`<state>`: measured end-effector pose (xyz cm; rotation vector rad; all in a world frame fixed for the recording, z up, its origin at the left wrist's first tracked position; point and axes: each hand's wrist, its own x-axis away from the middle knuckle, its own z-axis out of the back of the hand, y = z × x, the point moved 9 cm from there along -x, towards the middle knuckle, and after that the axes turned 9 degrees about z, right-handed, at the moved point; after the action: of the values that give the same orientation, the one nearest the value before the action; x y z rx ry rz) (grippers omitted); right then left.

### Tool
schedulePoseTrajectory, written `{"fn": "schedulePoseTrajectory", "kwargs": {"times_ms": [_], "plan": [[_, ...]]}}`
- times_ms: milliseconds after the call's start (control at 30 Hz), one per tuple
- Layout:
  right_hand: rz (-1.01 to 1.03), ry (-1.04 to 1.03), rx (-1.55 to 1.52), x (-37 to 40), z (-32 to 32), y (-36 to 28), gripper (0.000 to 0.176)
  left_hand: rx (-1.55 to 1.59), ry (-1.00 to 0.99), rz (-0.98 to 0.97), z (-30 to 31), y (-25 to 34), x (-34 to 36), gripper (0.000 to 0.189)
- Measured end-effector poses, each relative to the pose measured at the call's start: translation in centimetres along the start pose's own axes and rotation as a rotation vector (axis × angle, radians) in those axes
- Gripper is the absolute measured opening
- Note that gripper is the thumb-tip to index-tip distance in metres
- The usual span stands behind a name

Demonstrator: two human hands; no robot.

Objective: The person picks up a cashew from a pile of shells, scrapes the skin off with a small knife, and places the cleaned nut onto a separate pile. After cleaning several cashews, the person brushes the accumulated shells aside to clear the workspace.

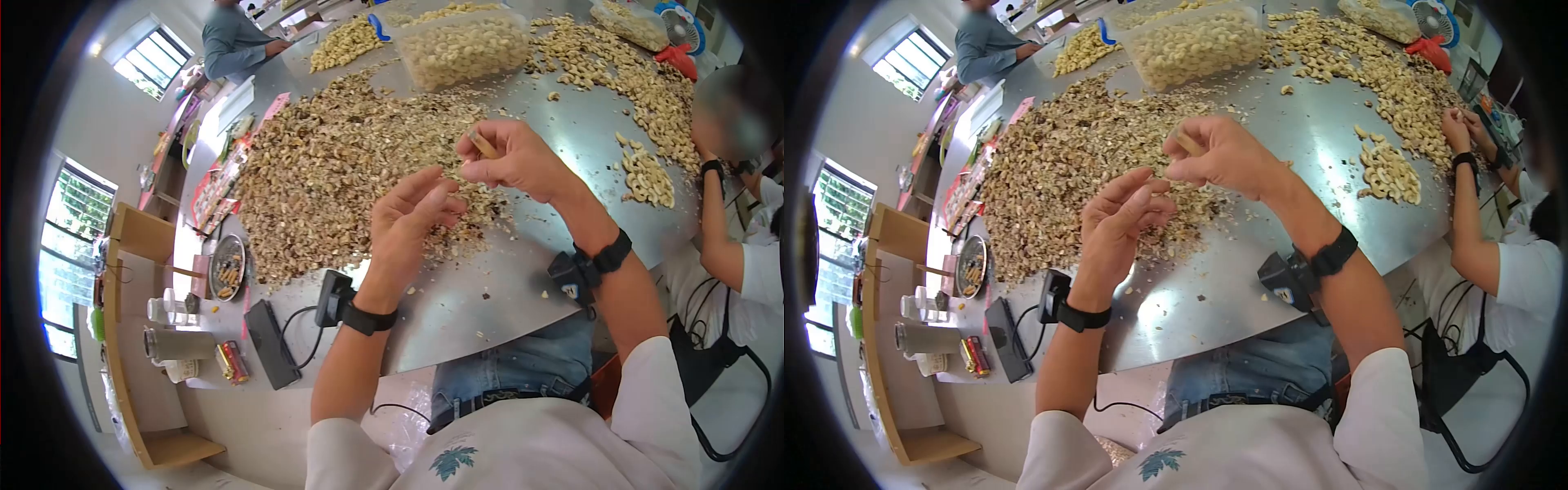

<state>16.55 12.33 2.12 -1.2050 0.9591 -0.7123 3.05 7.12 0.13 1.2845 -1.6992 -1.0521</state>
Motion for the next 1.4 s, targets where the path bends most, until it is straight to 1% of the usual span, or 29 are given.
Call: {"fn": "schedulePoseTrajectory", "kwargs": {"times_ms": [100, 167, 267, 367, 433, 467, 533, 633, 733, 933, 1033, 1133, 1233, 1333, 1400], "plan": [[0.139, -0.033, -0.041, 0.1, -1.9, -0.9, 0.024, 0.089, -0.090, -0.001, 0.1, 0.2, 0.0, 0.022], [0.218, -0.014, -0.015, 0.4, -2.4, -1.1, 0.023, 0.107, -0.081, 0.022, 0.8, -0.3, -0.2, 0.019], [0.179, 0.045, -0.289, 1.3, -2.9, -2.1, 0.015, 0.156, -0.081, 0.048, 0.7, -0.8, -0.4, 0.020], [0.190, 0.072, -0.159, 1.4, -2.2, -1.3, 0.013, 0.157, -0.048, 0.037, 0.4, -0.6, -0.2, 0.023], [0.145, 0.011, -0.170, 1.4, -2.7, -0.7, 0.011, 0.122, -0.032, -0.007, 0.2, -0.3, -0.1, 0.024], [0.121, -0.021, -0.176, 1.4, -2.9, -0.4, 0.010, 0.091, -0.024, -0.022, 0.2, -0.2, -0.1, 0.025], [0.119, -0.004, -0.151, 1.4, -2.7, 0.1, 0.009, 0.032, -0.008, -0.051, 0.2, -0.1, 0.1, 0.026], [0.105, -0.006, -0.156, 1.5, -2.5, 0.2, 0.009, -0.169, 0.059, -0.081, 0.5, 0.1, 0.2, 0.027], [0.083, -0.011, -0.203, 1.6, -2.7, 0.2, 0.010, -0.227, 0.101, -0.102, 0.5, 0.1, 0.5, 0.028], [0.054, -0.020, -0.215, 1.7, -2.9, 0.2, 0.010, -0.298, 0.087, -0.177, -0.3, 1.0, 0.9, 0.027], [0.036, -0.033, -0.241, 1.7, -3.2, 0.4, 0.010, -0.425, 0.144, -0.199, 0.1, 1.0, 1.1, 0.028], [0.016, -0.055, -0.231, 1.8, -3.4, 0.7, 0.010, -0.684, 0.140, -0.364, -0.3, 1.8, 1.4, 0.029], [0.018, -0.092, -0.235, 1.9, -3.4, 1.1, 0.011, -0.790, 0.094, -0.446, -1.4, 2.3, 1.8, 0.029], [0.020, -0.120, -0.206, 2.0, -3.2, 1.1, 0.011, -0.830, 0.070, -0.457, -2.1, 2.3, 2.0, 0.028], [0.012, -0.121, -0.208, 2.0, -2.9, 1.0, 0.011, -0.764, 0.062, -0.476, -2.1, 2.2, 2.1, 0.028]]}}
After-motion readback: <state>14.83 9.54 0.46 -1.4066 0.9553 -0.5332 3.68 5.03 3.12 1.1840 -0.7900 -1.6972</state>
